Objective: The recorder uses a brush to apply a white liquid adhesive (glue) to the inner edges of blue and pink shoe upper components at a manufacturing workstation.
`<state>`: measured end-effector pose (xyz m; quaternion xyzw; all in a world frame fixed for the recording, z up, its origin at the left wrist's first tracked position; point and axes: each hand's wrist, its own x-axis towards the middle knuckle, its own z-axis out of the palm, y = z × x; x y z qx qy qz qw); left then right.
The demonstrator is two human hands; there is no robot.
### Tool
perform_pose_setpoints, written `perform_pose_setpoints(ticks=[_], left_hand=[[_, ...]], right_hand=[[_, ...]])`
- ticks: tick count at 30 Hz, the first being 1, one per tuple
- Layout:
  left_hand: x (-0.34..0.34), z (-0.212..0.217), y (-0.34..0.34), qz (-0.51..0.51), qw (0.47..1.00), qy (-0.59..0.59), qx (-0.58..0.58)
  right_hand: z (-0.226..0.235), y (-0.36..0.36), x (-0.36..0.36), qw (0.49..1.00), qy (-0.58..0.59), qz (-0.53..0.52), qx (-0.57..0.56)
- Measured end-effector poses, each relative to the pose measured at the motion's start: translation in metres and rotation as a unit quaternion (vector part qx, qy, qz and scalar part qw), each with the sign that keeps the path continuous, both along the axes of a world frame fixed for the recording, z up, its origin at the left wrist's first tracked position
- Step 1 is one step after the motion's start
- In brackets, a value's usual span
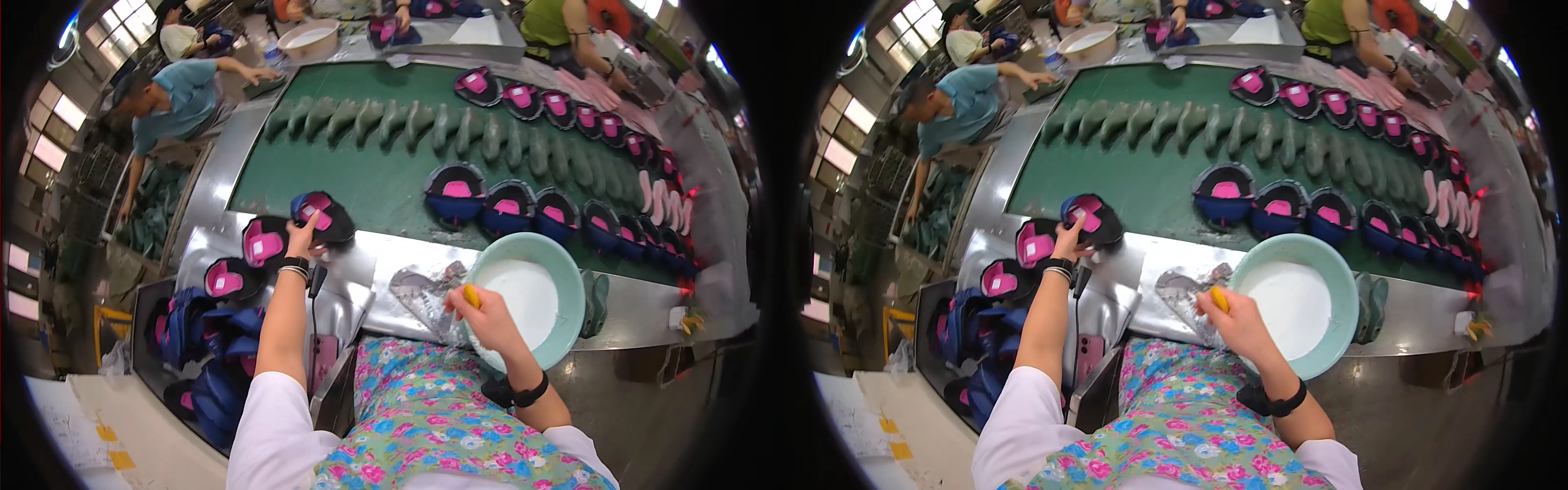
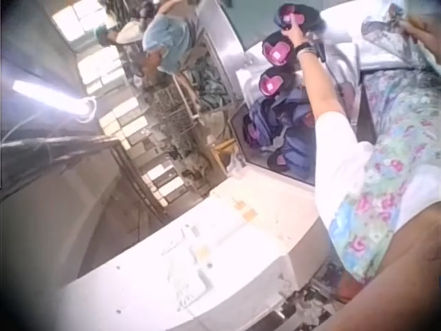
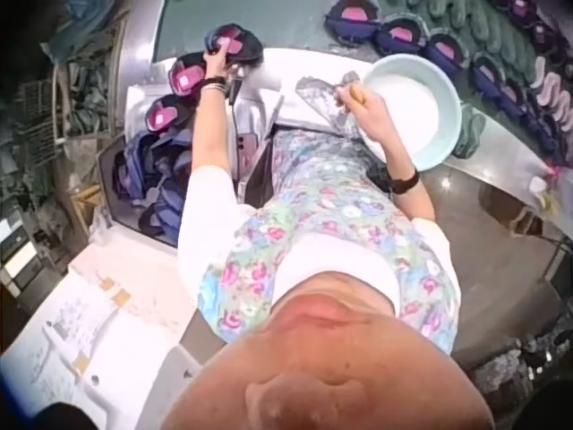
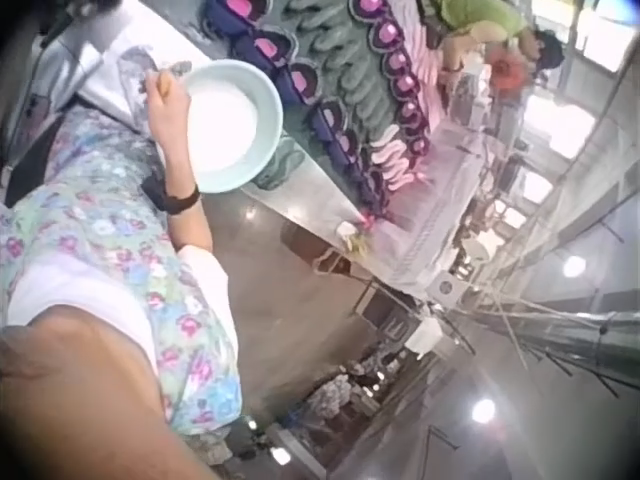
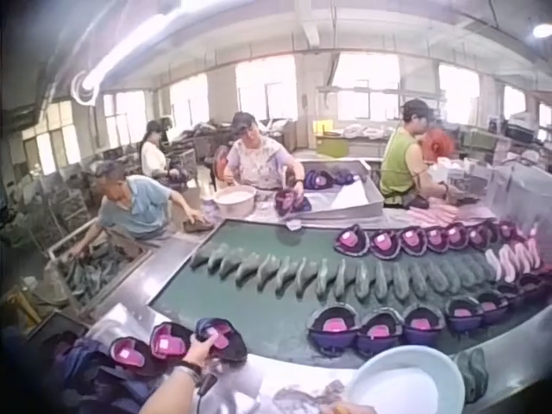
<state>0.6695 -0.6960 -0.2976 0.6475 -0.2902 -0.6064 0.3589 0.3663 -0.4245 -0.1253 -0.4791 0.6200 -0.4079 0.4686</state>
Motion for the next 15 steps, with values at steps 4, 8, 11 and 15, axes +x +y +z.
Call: perform_pose_setpoints(ticks=[4,8,11,15], left_hand=[[-0.004,-0.03,-0.04,0.076,0.996,0.039,-0.028],[-0.026,-0.003,-0.037,0.019,0.988,0.072,-0.136],[-0.071,0.052,0.015,-0.104,0.94,-0.125,-0.3],[-0.12,0.126,0.122,-0.215,0.78,-0.147,-0.57]], right_hand=[[-0.004,0.01,-0.009,0.998,0.052,0.018,0.027],[0.002,0.003,-0.015,0.997,0.047,0.006,0.066],[0.01,-0.017,-0.011,0.998,-0.017,-0.009,0.063],[0.029,-0.037,-0.011,0.975,-0.218,-0.035,0.032]])
